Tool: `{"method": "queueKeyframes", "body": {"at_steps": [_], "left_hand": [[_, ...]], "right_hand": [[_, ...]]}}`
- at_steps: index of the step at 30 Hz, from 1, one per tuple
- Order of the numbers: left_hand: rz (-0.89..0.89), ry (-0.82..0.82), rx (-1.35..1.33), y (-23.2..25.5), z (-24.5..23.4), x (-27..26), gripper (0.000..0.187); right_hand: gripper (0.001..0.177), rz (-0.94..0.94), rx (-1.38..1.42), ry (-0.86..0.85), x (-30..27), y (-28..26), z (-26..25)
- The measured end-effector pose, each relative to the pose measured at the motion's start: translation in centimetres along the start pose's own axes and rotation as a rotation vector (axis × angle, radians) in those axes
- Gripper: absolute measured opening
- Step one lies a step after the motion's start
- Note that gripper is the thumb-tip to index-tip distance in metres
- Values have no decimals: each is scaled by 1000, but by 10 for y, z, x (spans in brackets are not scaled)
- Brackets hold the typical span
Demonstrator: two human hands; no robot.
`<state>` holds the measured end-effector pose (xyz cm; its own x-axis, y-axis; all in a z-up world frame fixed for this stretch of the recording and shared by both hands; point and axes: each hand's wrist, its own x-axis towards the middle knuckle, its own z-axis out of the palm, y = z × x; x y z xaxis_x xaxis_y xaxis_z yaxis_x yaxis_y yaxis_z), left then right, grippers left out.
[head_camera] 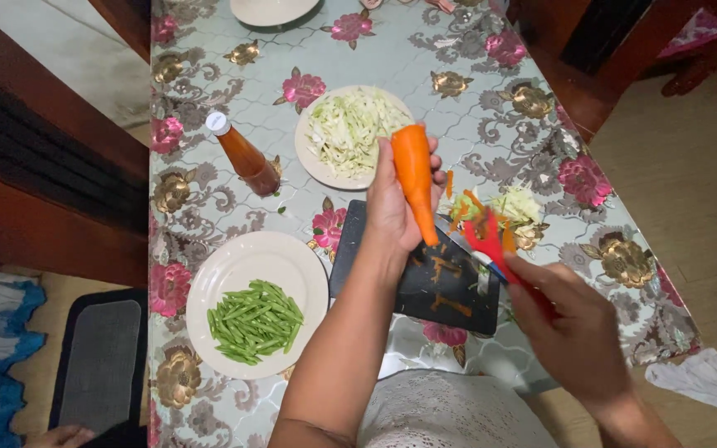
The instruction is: Peeling and slicing a carrot on a cutting board at a table.
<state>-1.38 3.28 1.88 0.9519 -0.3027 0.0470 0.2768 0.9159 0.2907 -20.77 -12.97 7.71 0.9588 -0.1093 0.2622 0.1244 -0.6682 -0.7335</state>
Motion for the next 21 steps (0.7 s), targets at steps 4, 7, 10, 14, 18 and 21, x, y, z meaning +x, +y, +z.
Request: {"method": "queueKeyframes", "body": {"at_steps": [4, 7, 10, 14, 18, 21], "left_hand": [[-20, 18, 30, -10, 6, -7, 60], [-32, 86, 194, -7, 12, -8, 61], [0, 56, 189, 2, -9, 2, 59], [37, 63, -5, 16, -12, 5, 60], [-9, -44, 47, 9, -9, 1, 53], [8, 30, 202, -10, 3, -6, 56]], "right_hand": [[38, -77, 44, 15, 9, -12, 17], [30, -216, -42, 62, 11, -18, 29], [36, -158, -53, -47, -2, -15, 27], [37, 119, -10, -282, -13, -12, 15], [39, 99, -113, -166, 1, -21, 11], [37, -86, -62, -5, 21, -23, 25]]}}
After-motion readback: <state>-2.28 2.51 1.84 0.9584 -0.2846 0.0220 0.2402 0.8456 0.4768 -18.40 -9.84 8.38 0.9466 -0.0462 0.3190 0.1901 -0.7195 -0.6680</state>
